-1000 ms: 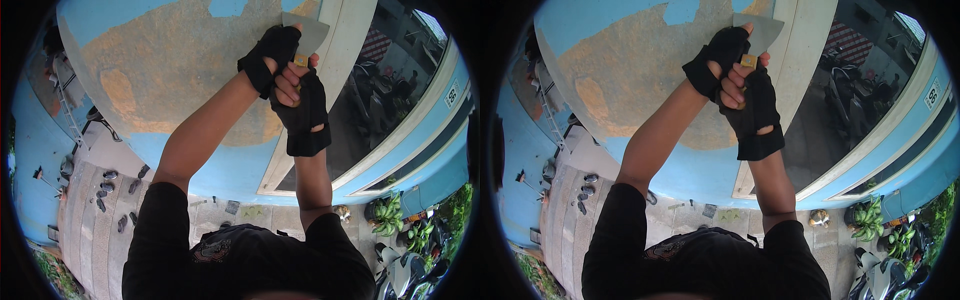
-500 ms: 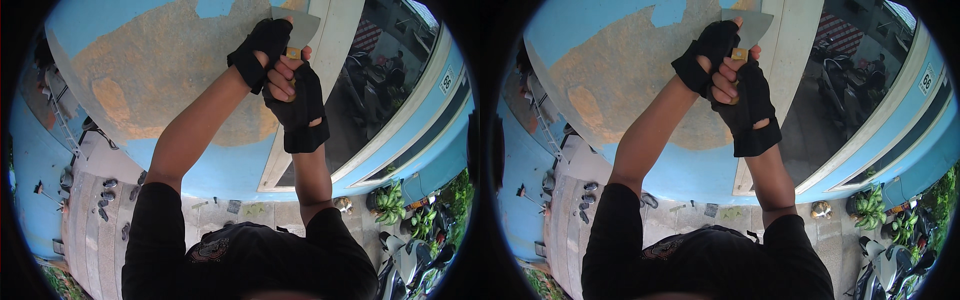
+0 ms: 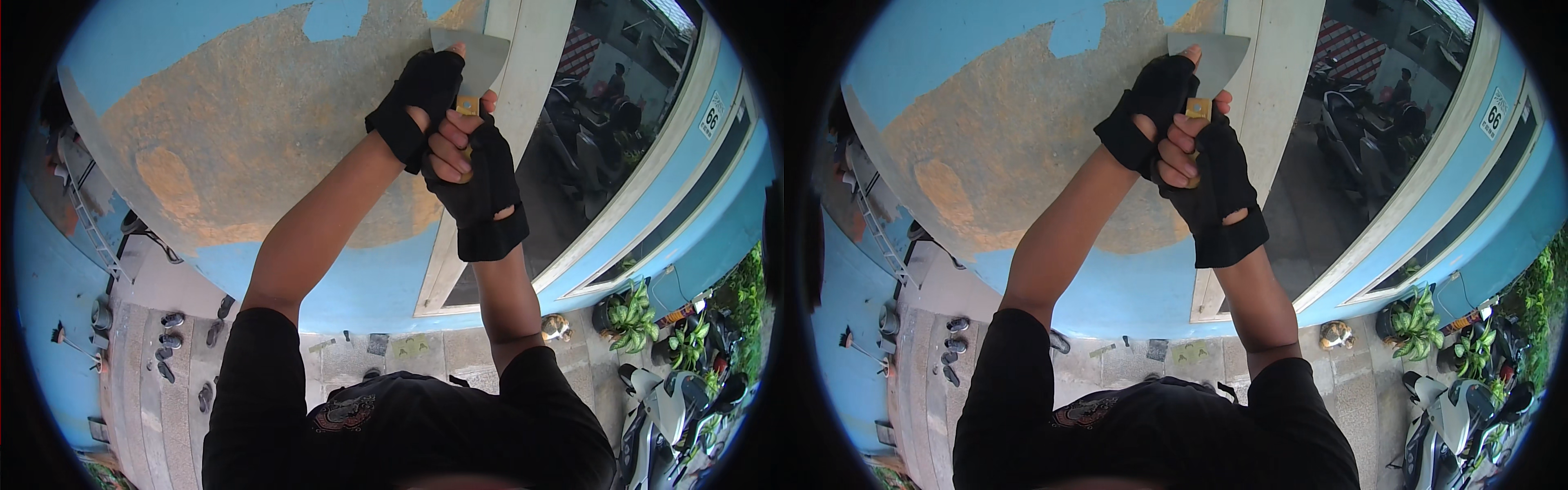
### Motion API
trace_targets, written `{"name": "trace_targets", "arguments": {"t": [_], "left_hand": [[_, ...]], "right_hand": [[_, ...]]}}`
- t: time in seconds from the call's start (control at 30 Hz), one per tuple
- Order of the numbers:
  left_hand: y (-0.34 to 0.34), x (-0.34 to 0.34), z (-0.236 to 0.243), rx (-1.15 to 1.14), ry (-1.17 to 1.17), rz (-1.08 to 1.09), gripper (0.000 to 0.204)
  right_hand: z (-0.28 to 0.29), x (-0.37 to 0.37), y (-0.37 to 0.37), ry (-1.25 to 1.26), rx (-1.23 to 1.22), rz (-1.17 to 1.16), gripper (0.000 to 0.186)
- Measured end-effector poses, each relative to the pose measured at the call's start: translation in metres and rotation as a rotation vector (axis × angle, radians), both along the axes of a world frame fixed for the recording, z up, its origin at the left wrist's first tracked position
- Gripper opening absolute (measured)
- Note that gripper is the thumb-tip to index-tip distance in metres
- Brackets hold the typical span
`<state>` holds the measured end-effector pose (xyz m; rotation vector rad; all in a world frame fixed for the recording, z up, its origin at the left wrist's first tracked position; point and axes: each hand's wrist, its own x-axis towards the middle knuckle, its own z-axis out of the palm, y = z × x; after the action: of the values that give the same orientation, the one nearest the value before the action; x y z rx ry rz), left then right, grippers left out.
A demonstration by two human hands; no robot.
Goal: The person scrapes loose paint from a house exterior wall using a putty knife.
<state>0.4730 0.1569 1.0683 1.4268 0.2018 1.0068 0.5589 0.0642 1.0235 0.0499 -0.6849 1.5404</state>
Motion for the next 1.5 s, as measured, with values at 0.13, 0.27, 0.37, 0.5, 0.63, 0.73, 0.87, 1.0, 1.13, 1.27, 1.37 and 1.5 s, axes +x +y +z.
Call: {"name": "trace_targets", "arguments": {"t": [0.13, 0.27, 0.37, 0.5, 0.63, 0.73, 0.87, 1.0, 1.13, 1.27, 1.37, 1.5], "left_hand": [[0.001, -0.002, 0.005, 0.005, -0.029, -0.094, 0.052], [0.005, -0.003, 0.002, -0.007, 0.011, -0.062, 0.053], [-0.002, -0.007, -0.022, -0.058, 0.006, -0.158, 0.049], [-0.029, -0.029, -0.082, 0.040, 0.216, 0.099, 0.039], [-0.042, -0.052, -0.120, -0.071, 0.272, 0.069, 0.033], [-0.040, -0.062, -0.132, -0.123, 0.277, 0.023, 0.034], [-0.039, -0.068, -0.145, -0.080, 0.281, -0.016, 0.038], [-0.036, -0.077, -0.157, -0.102, 0.152, -0.066, 0.038], [-0.034, -0.089, -0.169, -0.133, 0.095, -0.041, 0.035], [-0.043, -0.095, -0.176, 0.051, 0.012, 0.038, 0.033], [-0.054, -0.094, -0.169, 0.327, -0.019, 0.170, 0.027], [-0.062, -0.084, -0.135, 0.862, -0.095, 0.373, 0.017]], "right_hand": [[0.008, 0.000, 0.001, 0.028, 0.022, 0.057, 0.028], [0.006, 0.004, 0.003, -0.038, 0.077, 0.032, 0.023], [-0.017, 0.009, -0.008, -0.125, 0.013, -0.005, 0.007], [-0.046, 0.015, -0.030, -0.280, 0.050, -0.197, 0.024], [-0.027, 0.018, -0.027, -0.957, 0.020, -0.882, 0.056], [0.013, 0.017, -0.002, -1.216, 0.467, -1.510, 0.051], [0.052, 0.013, 0.020, -1.476, 0.443, -1.708, 0.051], [0.035, 0.010, 0.022, -1.709, 0.318, -1.697, 0.054], [-0.042, 0.005, 0.001, -1.757, 0.242, -1.588, 0.067], [-0.104, -0.006, -0.036, -1.522, 0.254, -1.519, 0.068], [-0.116, -0.009, -0.061, -0.818, -0.166, -0.899, 0.050], [-0.111, -0.003, -0.069, -0.384, 0.009, -0.453, 0.018]]}}
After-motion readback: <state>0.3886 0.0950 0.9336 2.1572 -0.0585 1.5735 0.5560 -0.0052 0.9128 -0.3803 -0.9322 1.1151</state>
